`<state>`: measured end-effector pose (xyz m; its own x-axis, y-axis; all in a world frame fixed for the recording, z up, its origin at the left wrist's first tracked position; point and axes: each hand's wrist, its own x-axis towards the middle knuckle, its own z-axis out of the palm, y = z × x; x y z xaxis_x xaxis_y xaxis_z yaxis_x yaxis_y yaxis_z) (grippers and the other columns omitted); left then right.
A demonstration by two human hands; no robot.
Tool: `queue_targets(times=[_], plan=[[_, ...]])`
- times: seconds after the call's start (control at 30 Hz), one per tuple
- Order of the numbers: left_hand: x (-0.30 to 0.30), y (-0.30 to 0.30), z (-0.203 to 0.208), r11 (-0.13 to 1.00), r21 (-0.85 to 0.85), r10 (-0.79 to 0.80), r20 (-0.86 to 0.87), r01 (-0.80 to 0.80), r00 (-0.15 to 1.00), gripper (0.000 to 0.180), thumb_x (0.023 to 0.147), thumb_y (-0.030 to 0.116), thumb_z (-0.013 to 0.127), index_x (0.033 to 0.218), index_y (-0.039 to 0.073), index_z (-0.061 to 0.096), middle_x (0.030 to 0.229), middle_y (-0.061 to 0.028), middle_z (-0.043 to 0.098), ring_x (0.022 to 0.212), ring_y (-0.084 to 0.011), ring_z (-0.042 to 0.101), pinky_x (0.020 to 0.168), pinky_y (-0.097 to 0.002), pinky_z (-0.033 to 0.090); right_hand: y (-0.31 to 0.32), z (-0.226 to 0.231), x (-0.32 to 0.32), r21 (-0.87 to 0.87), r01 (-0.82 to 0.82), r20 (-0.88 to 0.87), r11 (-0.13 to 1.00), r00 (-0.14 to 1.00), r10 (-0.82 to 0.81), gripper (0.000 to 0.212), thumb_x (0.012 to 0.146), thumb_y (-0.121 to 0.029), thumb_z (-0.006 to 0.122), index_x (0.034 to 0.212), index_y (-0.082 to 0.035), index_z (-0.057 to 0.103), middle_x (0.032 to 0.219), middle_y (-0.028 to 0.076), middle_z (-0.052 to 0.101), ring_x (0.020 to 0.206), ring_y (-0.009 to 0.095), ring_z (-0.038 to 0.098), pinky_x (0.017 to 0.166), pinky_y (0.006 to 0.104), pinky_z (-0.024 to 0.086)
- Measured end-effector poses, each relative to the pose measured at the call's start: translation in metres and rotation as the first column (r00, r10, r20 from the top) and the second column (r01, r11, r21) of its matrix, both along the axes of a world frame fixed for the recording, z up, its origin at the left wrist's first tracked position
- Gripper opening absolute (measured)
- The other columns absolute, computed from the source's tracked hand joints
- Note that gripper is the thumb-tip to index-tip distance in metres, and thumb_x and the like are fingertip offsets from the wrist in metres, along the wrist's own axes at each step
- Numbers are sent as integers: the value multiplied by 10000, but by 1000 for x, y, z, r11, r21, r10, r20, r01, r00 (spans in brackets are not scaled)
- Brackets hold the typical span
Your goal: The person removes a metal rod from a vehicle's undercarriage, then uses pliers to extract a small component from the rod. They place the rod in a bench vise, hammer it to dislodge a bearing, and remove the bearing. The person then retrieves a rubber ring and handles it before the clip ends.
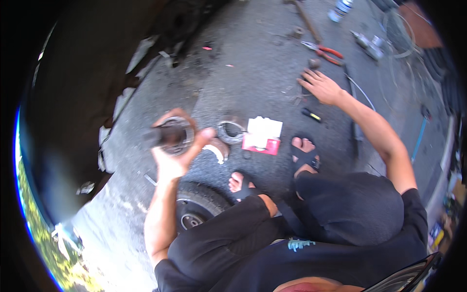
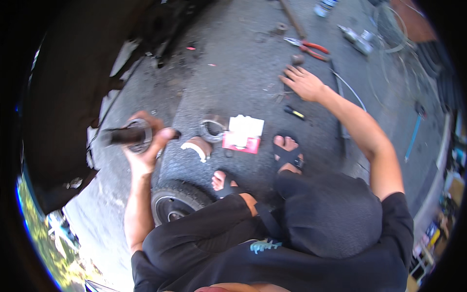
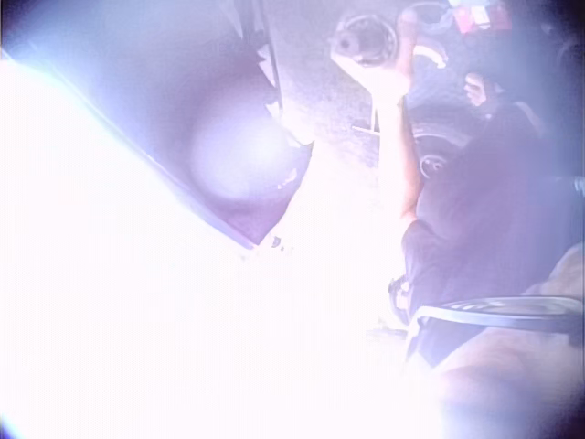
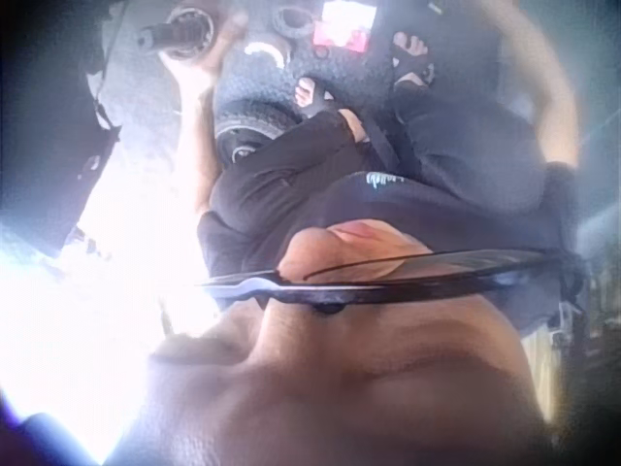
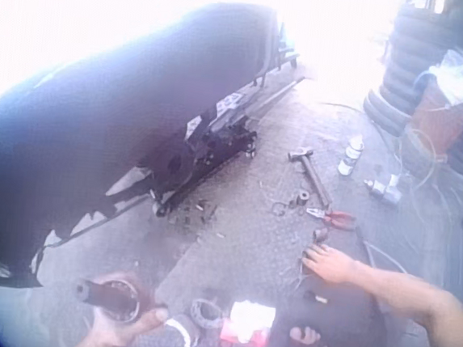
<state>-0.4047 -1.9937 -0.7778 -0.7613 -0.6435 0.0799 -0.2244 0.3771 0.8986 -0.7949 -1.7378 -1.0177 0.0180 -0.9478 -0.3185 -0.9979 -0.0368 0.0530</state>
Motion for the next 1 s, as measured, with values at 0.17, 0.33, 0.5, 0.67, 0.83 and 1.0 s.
queue_targets(times=[0.17, 0.33, 0.5, 0.67, 0.83, 1.0], plan=[[-1, 8, -5, 997, 48, -69, 17, 68, 997, 326, 799, 185, 927, 778, 56, 628, 648, 21, 591, 593, -70, 542, 565, -264, 437, -28, 22, 0, 180, -234, -101, 955, 962, 255, 728, 778, -280, 789, 1384, 26, 528, 1311, 214, 585, 1254, 354, 582, 1126, 453, 430], [6, 11, -7, 991, 119, -74, 70, 65, 995, 285, 806, 176, 914, 821, 40, 664, 675, 1, 644, 631, -63, 587, 595, -285, 488, -27, 60, 36, 84, 42, 177, 996, 983, -56, 757, 740, -313, 775, 1305, 115, 510, 1184, 266, 589, 1141, 415, 598, 1032, 472, 467], [6, 12, -11, 994, 92, -70, 68, 64, 995, 274, 810, 179, 912, 842, 36, 681, 678, 3, 647, 629, -69, 585, 601, -290, 495, -21, 111, 71, -62, 252, 500, 966, 846, -188, 822, 767, -289, 740, 1427, 113, 461, 1166, 266, 588, 1134, 434, 588, 1048, 497, 463], [3, 16, -20, 991, 127, -49, 64, 41, 997, 280, 802, 160, 912, 793, 45, 656, 656, 0, 640, 597, -66, 589, 560, -273, 472, -3, 112, 79, -72, 323, 447, 944, 856, -259, 806, 781, -271, 745, 1446, 95, 474, 1156, 247, 581, 1133, 413, 587, 1038, 483, 475], [6, 19, -28, 989, 125, -61, -120, 76, 991, 261, 766, 123, 909, 785, 57, 658, 653, -14, 657, 560, -98, 624, 554, -271, 495, 27, 47, 75, 4, 487, 215, 873, 852, -477, 855, 772, -311, 792, 1465, 81, 479, 1257, 256, 581, 1217, 419, 565, 1075, 477, 464], [-5, 21, -30, 978, 186, -47, -242, 94, 969, 264, 756, 98, 902, 754, 74, 638, 670, -27, 668, 545, -106, 637, 539, -264, 501, 50, 19, 72, -18, 535, 223, 845, 826, -518, 847, 787, -282, 802, 1479, 78, 471, 1345, 272, 553, 1289, 423, 528, 1126, 523, 421]])
